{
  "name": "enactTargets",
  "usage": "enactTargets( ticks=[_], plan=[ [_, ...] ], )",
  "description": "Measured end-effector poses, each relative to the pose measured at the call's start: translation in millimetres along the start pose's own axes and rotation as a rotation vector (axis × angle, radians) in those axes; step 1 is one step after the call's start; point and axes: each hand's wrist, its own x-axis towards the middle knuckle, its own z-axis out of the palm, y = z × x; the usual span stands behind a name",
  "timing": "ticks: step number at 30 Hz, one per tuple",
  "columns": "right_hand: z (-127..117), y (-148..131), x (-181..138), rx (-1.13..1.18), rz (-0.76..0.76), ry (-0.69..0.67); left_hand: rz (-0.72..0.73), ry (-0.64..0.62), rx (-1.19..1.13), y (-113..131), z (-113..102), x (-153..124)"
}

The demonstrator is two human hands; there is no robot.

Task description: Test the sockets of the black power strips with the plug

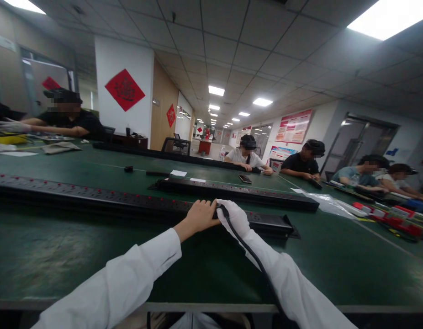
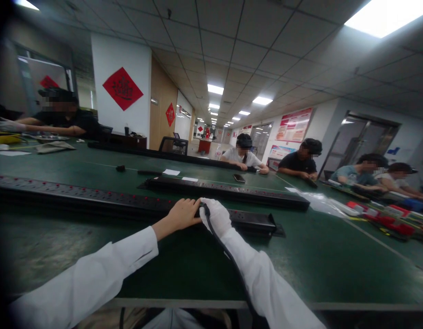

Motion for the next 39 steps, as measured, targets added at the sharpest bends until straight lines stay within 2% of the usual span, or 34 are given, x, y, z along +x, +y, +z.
enactTargets(
  ticks=[10,18,39],
  plan=[
    [-1.9,-1.6,-0.7,0.009,-0.012,0.021,-0.007,-0.035,-0.022,1.5,-5.2,-0.4],
    [-1.7,-0.7,-0.5,0.008,-0.008,0.009,0.006,0.010,0.002,1.0,-1.7,-0.5],
    [-0.7,-1.3,-0.6,0.005,-0.009,0.010,-0.011,-0.041,-0.024,1.0,-4.3,-0.3]
  ],
)
